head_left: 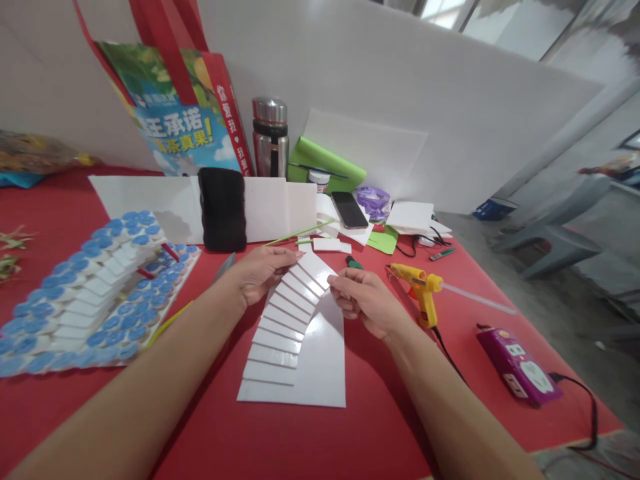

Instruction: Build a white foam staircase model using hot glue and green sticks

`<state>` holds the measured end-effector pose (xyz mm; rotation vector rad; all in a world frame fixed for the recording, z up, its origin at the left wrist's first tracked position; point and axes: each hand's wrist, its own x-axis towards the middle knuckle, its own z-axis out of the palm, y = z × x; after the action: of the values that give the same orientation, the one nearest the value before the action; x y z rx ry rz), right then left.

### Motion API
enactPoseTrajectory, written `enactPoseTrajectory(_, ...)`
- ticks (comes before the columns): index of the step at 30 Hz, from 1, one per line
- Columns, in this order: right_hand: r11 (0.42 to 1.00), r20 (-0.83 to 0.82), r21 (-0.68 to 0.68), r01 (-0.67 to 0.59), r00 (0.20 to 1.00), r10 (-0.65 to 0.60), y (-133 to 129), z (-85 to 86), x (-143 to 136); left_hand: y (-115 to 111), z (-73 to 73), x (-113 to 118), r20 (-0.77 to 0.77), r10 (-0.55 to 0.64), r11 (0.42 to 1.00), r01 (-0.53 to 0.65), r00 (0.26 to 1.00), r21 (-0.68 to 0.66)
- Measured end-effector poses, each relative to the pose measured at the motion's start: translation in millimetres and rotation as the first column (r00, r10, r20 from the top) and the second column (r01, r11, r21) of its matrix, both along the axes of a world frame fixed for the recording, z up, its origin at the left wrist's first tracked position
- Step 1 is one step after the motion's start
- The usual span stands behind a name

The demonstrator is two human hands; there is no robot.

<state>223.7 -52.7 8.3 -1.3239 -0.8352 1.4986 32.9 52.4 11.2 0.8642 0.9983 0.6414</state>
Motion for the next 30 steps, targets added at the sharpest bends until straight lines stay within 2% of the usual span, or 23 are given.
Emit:
enactPoseTrajectory(8, 1.000, -0.005, -0.016, 0.003, 1.000, -0.003, 2.4, -4.1, 4.0, 0.9, -3.9, -3.7, 0.036, 0.061, 0.998, -0.060, 0.997, -0.023)
enactPoseTrajectory(13, 1.000, 0.000, -0.017, 0.002, 1.000, -0.002, 1.7, -1.1, 5.0, 0.3, -2.5, -5.8, 0.012, 0.014, 1.000, -0.014, 1.000, 0.004)
enactPoseTrajectory(19, 0.999, -0.014, -0.034, 0.001, 1.000, -0.001, 2.3, 1.4, 2.7, 1.7, -4.8, -7.2, 0.035, -0.099, 0.995, 0.099, 0.994, 0.012)
enactPoseTrajectory(30, 1.000, -0.032, -0.009, -0.001, 0.999, 0.000, 2.6, -2.4, 4.2, -2.5, -1.4, -3.0, -0.003, -0.048, 0.999, 0.048, 0.999, 0.005)
